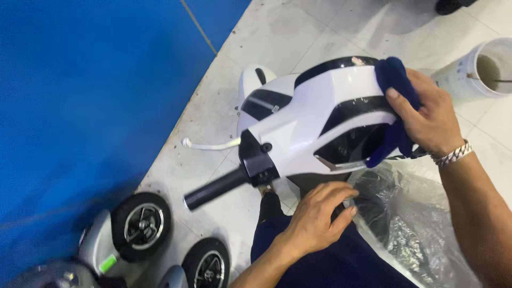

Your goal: The person wipes the exterior of a white scooter using a blue cloth. They clean the rear bumper, tail light, handlebars, front fairing, and front wheel area.

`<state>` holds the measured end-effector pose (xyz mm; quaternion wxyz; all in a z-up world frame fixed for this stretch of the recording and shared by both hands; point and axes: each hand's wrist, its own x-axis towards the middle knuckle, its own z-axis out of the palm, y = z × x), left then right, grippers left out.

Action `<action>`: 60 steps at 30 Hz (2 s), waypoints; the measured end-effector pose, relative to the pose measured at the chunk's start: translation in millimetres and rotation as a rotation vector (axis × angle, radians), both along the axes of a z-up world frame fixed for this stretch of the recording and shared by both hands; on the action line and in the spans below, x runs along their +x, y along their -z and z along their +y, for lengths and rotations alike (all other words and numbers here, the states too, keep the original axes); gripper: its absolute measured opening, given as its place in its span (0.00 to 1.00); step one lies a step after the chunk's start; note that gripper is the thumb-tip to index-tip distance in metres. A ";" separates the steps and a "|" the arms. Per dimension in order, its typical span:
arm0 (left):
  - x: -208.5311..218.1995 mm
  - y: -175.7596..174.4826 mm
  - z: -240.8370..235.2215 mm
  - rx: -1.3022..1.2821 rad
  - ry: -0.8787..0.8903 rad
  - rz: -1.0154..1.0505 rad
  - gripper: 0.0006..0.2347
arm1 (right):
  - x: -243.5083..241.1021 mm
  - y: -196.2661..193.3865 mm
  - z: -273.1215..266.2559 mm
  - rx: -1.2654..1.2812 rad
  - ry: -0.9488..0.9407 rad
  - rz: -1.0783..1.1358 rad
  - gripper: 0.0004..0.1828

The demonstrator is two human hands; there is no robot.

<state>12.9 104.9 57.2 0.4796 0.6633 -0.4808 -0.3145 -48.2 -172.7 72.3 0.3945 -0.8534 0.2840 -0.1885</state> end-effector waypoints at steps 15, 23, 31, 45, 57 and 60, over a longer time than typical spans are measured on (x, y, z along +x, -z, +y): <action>92.7 24.5 32.1 0.243 0.307 0.196 0.15 | 49.7 -40.0 74.4 -0.522 -0.070 0.040 0.12; 90.8 37.1 33.9 0.183 0.381 0.059 0.18 | 78.4 -25.1 150.3 -0.653 -0.057 0.126 0.13; 79.1 69.7 51.3 0.066 0.288 0.046 0.18 | 57.6 0.4 230.8 -0.246 -0.112 -0.132 0.16; 44.3 61.7 82.8 0.511 0.226 -0.042 0.16 | -60.6 41.5 186.8 0.534 0.103 -0.018 0.18; 60.2 -31.0 11.0 -0.040 0.113 -0.158 0.07 | -12.3 12.5 104.1 -0.589 0.538 -0.016 0.17; 69.5 -28.7 6.8 -0.078 0.098 -0.129 0.06 | -1.6 4.8 108.1 -0.489 0.587 -0.068 0.16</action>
